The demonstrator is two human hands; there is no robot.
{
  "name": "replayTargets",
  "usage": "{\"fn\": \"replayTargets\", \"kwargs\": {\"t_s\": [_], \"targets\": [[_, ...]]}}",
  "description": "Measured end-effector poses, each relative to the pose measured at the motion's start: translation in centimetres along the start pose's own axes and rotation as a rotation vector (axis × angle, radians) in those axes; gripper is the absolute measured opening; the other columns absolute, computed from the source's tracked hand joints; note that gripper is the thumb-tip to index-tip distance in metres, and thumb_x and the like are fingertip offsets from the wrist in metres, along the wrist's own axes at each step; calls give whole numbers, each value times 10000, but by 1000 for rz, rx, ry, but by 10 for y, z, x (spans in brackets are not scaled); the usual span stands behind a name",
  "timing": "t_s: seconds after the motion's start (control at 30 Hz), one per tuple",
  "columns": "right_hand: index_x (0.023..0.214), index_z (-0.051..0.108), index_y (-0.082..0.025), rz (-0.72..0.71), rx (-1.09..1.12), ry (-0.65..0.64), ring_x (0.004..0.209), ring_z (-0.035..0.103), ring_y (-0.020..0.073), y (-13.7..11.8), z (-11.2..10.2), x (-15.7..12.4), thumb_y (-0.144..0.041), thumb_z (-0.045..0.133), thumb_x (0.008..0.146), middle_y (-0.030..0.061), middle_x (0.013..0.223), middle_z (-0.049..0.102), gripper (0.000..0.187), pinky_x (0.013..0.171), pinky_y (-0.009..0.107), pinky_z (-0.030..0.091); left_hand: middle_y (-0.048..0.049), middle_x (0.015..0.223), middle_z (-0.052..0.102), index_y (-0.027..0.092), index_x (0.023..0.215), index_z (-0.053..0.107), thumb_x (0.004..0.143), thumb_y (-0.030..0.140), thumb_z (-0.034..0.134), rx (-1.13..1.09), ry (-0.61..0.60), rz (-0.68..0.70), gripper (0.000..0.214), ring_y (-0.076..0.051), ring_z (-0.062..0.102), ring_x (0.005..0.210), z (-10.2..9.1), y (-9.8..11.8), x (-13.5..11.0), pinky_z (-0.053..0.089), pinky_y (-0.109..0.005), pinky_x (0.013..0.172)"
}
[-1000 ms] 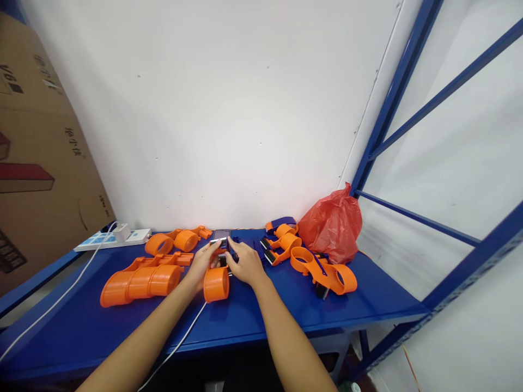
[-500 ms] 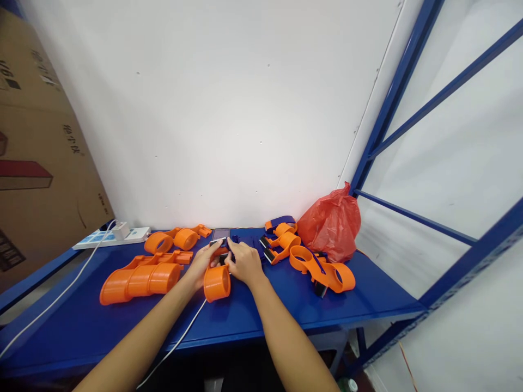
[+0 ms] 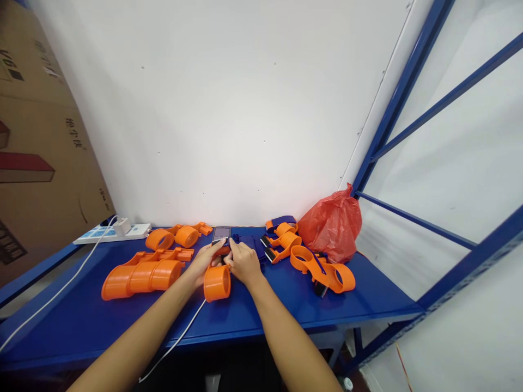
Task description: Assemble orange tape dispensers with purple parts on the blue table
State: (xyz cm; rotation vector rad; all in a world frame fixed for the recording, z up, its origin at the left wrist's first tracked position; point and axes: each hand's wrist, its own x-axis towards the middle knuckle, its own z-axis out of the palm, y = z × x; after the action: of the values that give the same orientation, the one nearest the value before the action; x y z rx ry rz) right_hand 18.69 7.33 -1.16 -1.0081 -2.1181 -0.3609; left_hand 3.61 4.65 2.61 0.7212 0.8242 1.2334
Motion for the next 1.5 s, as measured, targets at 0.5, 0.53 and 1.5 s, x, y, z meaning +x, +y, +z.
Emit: {"fn": "replayTargets", "kwargs": {"t_s": [0.5, 0.53, 1.5], "targets": [[1322, 673, -156, 7, 205, 33, 827, 669, 231, 6, -22, 5, -310, 554, 1003, 113, 935, 742, 374, 781, 337, 573, 89, 482, 462, 178, 763, 597, 639, 594, 889, 220, 59, 231, 524, -43, 340, 357, 1, 5, -3, 248, -201, 383], [1305, 681, -156, 18, 214, 37, 811, 667, 231, 6, -21, 5, -295, 550, 996, 108, 911, 737, 363, 766, 338, 572, 84, 491, 475, 178, 767, 597, 640, 600, 886, 244, 62, 234, 528, -46, 351, 359, 1, 4, -3, 259, -203, 383], [1039, 747, -268, 323, 88, -177, 1133, 518, 298, 10, -35, 10, -271, 693, 903, 72, 1156, 698, 146, 925, 453, 347, 81, 491, 485, 193, 782, 578, 634, 630, 877, 168, 94, 87, 549, -45, 313, 354, -4, 5, 0, 219, -210, 387]]}}
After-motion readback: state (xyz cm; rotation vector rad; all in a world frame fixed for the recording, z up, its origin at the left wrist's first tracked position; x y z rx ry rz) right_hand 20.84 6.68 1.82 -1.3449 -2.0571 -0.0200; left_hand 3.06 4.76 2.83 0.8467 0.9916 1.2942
